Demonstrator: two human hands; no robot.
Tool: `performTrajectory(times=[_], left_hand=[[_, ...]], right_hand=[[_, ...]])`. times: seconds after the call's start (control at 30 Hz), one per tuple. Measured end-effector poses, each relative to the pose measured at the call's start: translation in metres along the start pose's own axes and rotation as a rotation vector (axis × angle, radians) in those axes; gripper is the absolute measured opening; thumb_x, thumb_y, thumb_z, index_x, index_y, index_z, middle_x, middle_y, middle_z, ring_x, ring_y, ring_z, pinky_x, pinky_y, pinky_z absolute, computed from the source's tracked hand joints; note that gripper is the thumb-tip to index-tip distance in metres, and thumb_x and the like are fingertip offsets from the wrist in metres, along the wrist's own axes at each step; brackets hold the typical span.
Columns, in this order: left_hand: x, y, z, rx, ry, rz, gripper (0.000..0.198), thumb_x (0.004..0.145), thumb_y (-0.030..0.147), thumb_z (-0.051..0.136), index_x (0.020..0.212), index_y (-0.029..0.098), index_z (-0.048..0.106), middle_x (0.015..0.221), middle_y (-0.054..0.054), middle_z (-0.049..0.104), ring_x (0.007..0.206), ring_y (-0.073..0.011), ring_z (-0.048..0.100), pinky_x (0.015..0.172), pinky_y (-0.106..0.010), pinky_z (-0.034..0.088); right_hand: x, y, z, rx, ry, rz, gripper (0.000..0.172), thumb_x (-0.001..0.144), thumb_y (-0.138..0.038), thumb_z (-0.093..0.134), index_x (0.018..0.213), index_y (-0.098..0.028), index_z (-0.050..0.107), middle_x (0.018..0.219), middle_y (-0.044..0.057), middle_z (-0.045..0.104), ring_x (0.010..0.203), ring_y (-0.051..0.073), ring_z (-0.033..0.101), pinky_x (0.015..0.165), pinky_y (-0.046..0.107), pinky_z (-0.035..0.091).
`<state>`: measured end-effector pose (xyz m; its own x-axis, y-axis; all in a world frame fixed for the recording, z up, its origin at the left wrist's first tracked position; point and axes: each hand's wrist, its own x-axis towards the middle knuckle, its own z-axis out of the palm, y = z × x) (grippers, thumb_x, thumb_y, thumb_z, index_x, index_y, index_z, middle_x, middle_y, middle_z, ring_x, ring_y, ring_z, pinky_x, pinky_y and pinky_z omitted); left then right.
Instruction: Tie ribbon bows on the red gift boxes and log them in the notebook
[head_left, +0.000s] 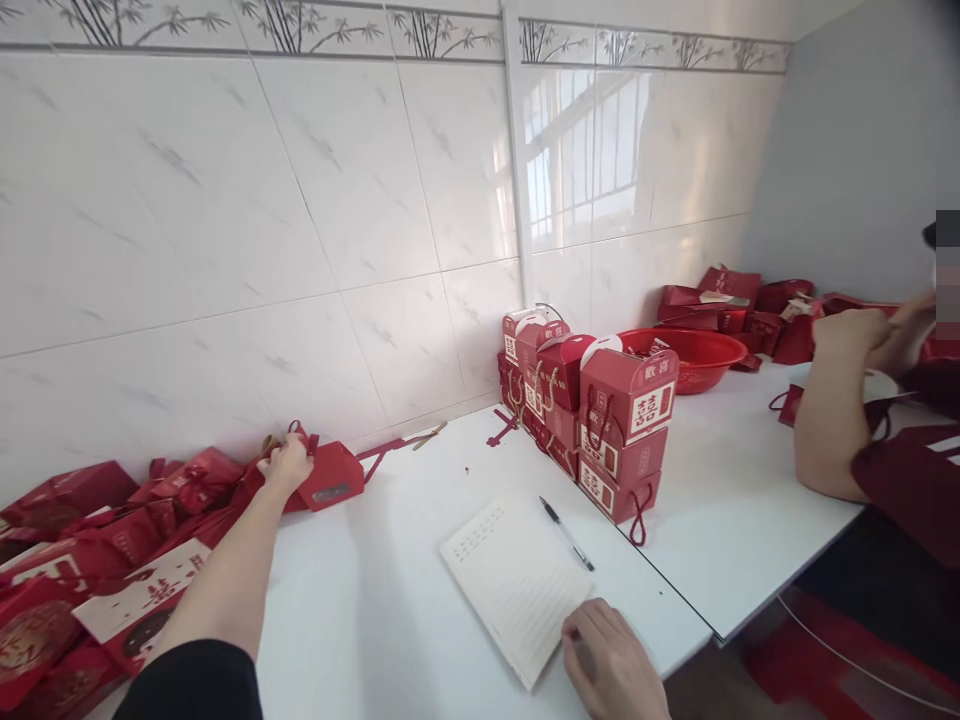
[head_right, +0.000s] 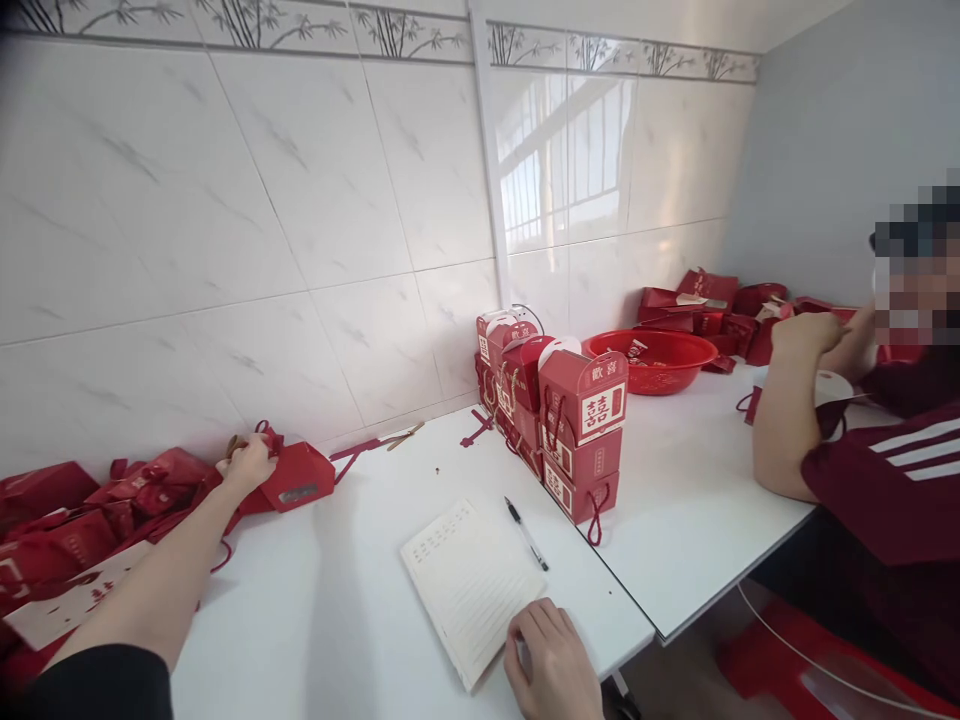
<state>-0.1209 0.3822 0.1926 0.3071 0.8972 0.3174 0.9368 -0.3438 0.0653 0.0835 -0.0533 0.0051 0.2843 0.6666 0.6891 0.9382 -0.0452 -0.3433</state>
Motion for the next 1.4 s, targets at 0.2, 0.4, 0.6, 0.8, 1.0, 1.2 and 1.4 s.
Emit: performTrajectory(times=[0.2,0.4,0.6,0.8,1.0,1.2,1.4], left_hand=[[-0.026,0.012,-0.014,-0.184,-0.001,0.087,0.018,0.073,0.025,0.051,0.085,0.018,0.062,0.097,-0.011,0.070,0.102,-0.0311,0.061,0.090,-0.044,0.042],[-0.075,0.060,-0.036,-0.443,0.137,0.269,0.021,0.077,0.027,0.052,0.091,0.017,0.064,0.100,-0.005,0.068,0.095,-0.0194,0.062,0.087,-0.028,0.047],[-0.161,0.131,-0.054,-0.850,0.215,0.486,0.014,0.076,0.026,0.059,0.084,0.016,0.065,0.088,-0.004,0.066,0.084,-0.0164,0.063,0.081,-0.029,0.051],[-0.271,0.171,-0.037,-1.053,-0.018,0.692,0.010,0.077,0.013,0.058,0.081,0.019,0.064,0.077,-0.002,0.062,0.074,-0.0131,0.061,0.070,-0.025,0.051],[-0.310,0.184,-0.015,-1.239,-0.147,0.670,0.012,0.076,0.010,0.055,0.083,0.018,0.060,0.080,-0.002,0.061,0.076,-0.0130,0.061,0.071,-0.025,0.051],[-0.311,0.186,-0.016,-1.321,-0.159,0.611,0.006,0.079,0.016,0.055,0.083,0.018,0.059,0.081,-0.003,0.063,0.077,-0.0140,0.061,0.072,-0.027,0.051],[-0.320,0.196,-0.007,-1.439,-0.060,0.442,0.007,0.082,0.024,0.057,0.079,0.019,0.053,0.083,-0.002,0.066,0.077,-0.0122,0.064,0.070,-0.024,0.052]], right_hand=[[0.006,-0.006,-0.007,0.014,-0.242,0.062,0.032,0.077,-0.012,0.043,0.106,-0.018,0.057,0.104,0.009,0.062,0.097,0.025,0.055,0.074,0.036,0.043],[0.024,-0.021,0.014,-0.005,-0.451,0.084,0.047,0.076,-0.016,0.046,0.123,-0.011,0.052,0.129,0.014,0.051,0.119,0.032,0.044,0.087,0.046,0.042],[0.052,-0.015,0.014,0.465,-0.247,0.219,0.032,0.086,-0.026,0.040,0.113,-0.013,0.054,0.107,0.016,0.063,0.097,0.025,0.061,0.075,0.039,0.051],[0.061,-0.017,-0.056,0.432,0.303,0.245,0.034,0.089,-0.031,0.045,0.120,-0.016,0.043,0.114,0.015,0.054,0.106,0.023,0.053,0.083,0.040,0.048],[0.066,-0.040,-0.085,0.482,-0.011,0.083,0.015,0.087,-0.020,0.043,0.094,-0.020,0.056,0.087,0.005,0.062,0.080,0.018,0.058,0.071,0.031,0.048],[0.065,-0.052,-0.081,0.510,0.003,0.192,0.011,0.088,-0.024,0.049,0.082,-0.020,0.056,0.077,0.002,0.059,0.070,0.016,0.055,0.063,0.028,0.045],[0.066,-0.054,-0.071,0.548,0.104,0.300,0.014,0.089,-0.026,0.050,0.079,-0.021,0.060,0.074,0.001,0.059,0.069,0.016,0.055,0.063,0.028,0.045]])
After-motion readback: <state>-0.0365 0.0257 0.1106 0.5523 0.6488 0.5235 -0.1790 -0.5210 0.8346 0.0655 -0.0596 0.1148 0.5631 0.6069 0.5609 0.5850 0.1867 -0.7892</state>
